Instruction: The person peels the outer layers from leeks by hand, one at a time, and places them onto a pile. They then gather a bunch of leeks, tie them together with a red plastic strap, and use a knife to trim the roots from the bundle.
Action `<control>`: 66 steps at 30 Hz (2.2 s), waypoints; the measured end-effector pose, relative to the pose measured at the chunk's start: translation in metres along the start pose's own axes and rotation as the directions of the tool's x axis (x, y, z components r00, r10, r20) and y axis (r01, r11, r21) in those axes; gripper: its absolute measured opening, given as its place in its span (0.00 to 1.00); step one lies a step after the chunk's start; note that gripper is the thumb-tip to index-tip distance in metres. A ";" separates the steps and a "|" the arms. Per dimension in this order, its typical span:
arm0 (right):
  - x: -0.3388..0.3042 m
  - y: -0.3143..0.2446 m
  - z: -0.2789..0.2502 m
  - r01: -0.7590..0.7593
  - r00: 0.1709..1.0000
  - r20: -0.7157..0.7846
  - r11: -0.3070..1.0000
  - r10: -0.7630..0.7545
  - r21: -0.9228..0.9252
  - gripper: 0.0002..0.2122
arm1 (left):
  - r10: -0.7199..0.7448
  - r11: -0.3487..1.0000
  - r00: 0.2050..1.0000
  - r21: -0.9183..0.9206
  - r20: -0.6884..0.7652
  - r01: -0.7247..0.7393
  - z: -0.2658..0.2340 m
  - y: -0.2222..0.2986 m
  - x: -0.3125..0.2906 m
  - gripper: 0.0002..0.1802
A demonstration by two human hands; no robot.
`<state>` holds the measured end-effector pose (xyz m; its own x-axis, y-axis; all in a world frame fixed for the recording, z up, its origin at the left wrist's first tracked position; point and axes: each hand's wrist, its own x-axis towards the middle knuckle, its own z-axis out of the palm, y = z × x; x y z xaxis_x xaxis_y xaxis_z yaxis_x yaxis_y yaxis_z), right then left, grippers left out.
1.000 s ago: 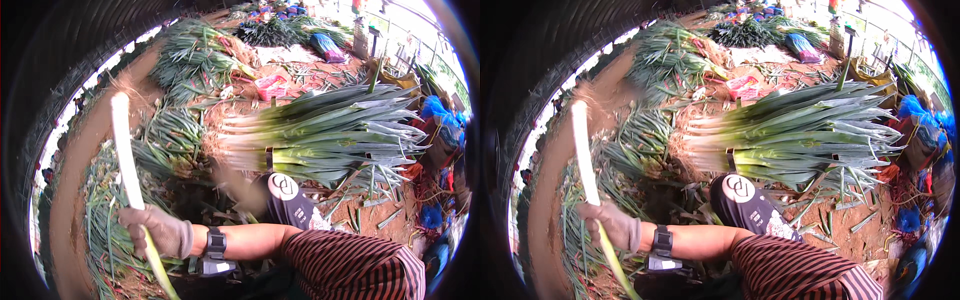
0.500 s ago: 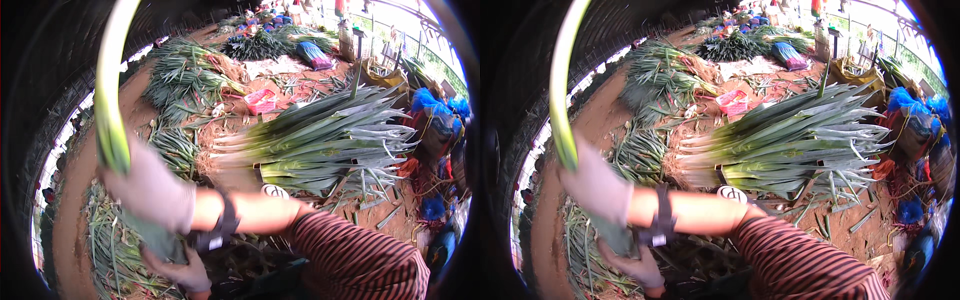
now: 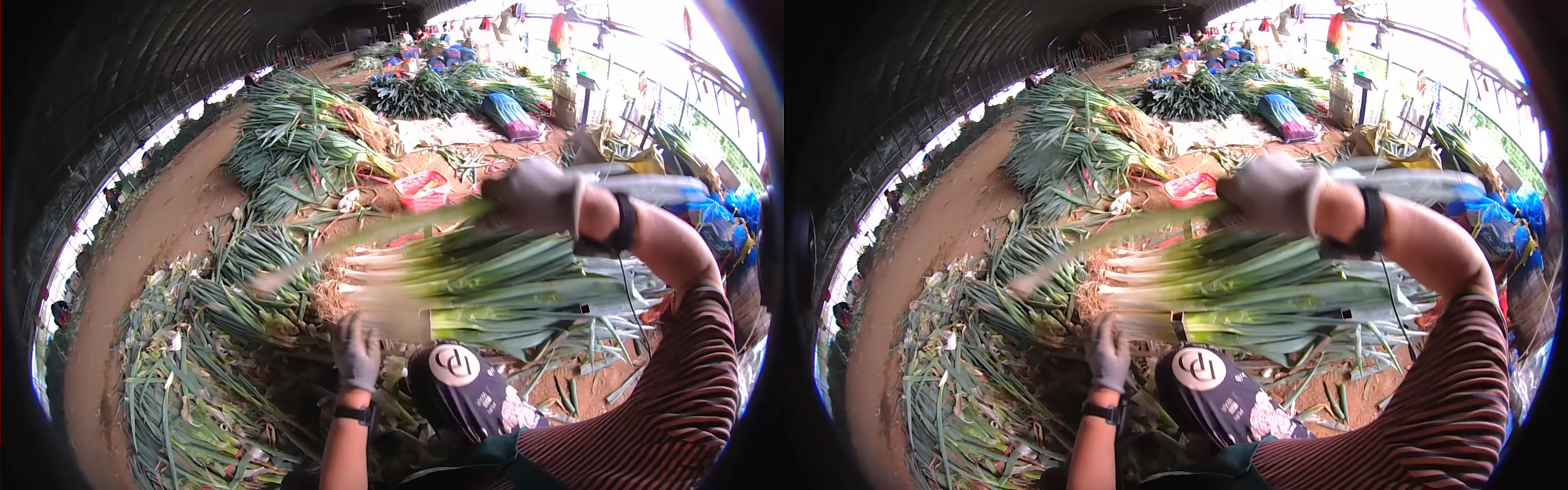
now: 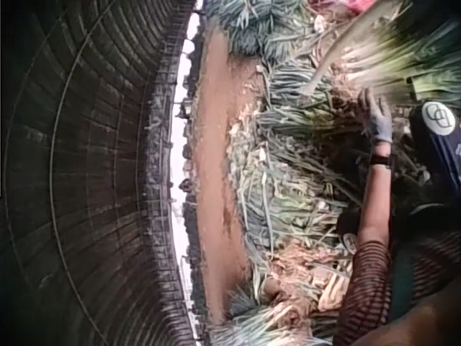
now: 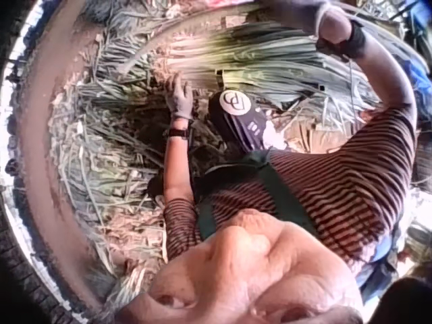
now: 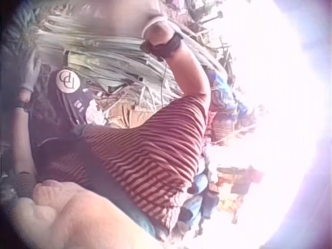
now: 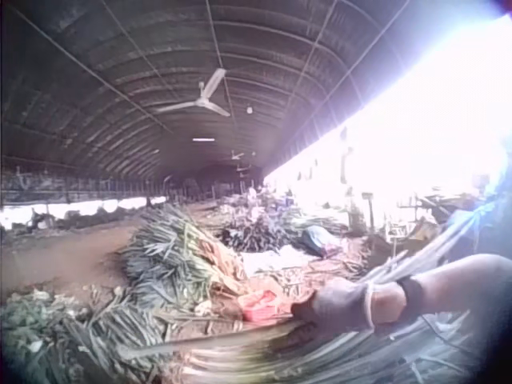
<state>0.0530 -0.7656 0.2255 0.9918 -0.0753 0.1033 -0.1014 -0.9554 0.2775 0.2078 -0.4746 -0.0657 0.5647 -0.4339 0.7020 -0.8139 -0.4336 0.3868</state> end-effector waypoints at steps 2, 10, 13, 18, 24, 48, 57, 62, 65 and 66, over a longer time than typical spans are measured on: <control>-0.011 0.017 0.040 -0.001 0.997 0.073 0.999 -0.002 0.048 0.27 | 0.049 0.999 0.997 -0.019 0.063 -0.048 0.037 -0.005 0.009 0.23; -0.006 0.077 0.055 -0.074 0.973 0.229 0.987 0.040 0.141 0.22 | 0.049 0.991 0.992 -0.133 0.118 -0.033 0.123 -0.013 0.039 0.19; 0.004 0.095 0.070 -0.068 0.936 0.351 0.983 0.004 0.171 0.23 | -0.016 0.993 0.994 -0.112 0.108 0.028 0.132 -0.012 0.023 0.20; 0.017 0.087 0.103 -0.224 0.787 0.617 0.926 -0.013 0.305 0.26 | -0.057 0.987 0.996 -0.149 0.063 0.066 0.136 -0.015 0.008 0.20; 0.025 0.100 0.125 -0.112 0.639 0.741 0.928 -0.206 0.355 0.26 | -0.006 0.997 0.999 -0.077 -0.052 0.002 0.145 -0.014 0.002 0.22; 0.046 0.007 0.170 0.119 0.762 0.589 0.952 -0.270 0.283 0.19 | -0.049 0.994 0.999 -0.093 0.007 0.049 0.136 -0.013 0.008 0.23; 0.057 0.006 0.181 0.105 0.752 0.602 0.950 -0.268 0.293 0.19 | -0.033 0.999 0.999 0.001 -0.020 0.033 0.147 -0.019 0.008 0.28; 0.055 0.007 0.191 0.028 0.753 0.601 0.926 -0.267 0.376 0.25 | -0.025 1.000 0.999 -0.001 -0.029 0.025 0.146 -0.018 0.002 0.30; 0.049 0.022 0.183 0.031 0.734 0.618 0.923 -0.280 0.382 0.24 | -0.031 0.999 1.000 0.015 0.001 0.031 0.142 -0.013 0.012 0.31; 0.042 0.024 0.186 0.081 0.792 0.527 0.907 -0.310 0.412 0.23 | -0.017 0.999 1.000 0.039 0.000 0.017 0.141 -0.015 0.010 0.31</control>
<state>0.1066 -0.8445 0.0588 0.8575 0.0860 -0.5073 0.0203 -0.9908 -0.1337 0.2447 -0.5836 -0.1486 0.5786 -0.4262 0.6954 -0.7981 -0.4716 0.3750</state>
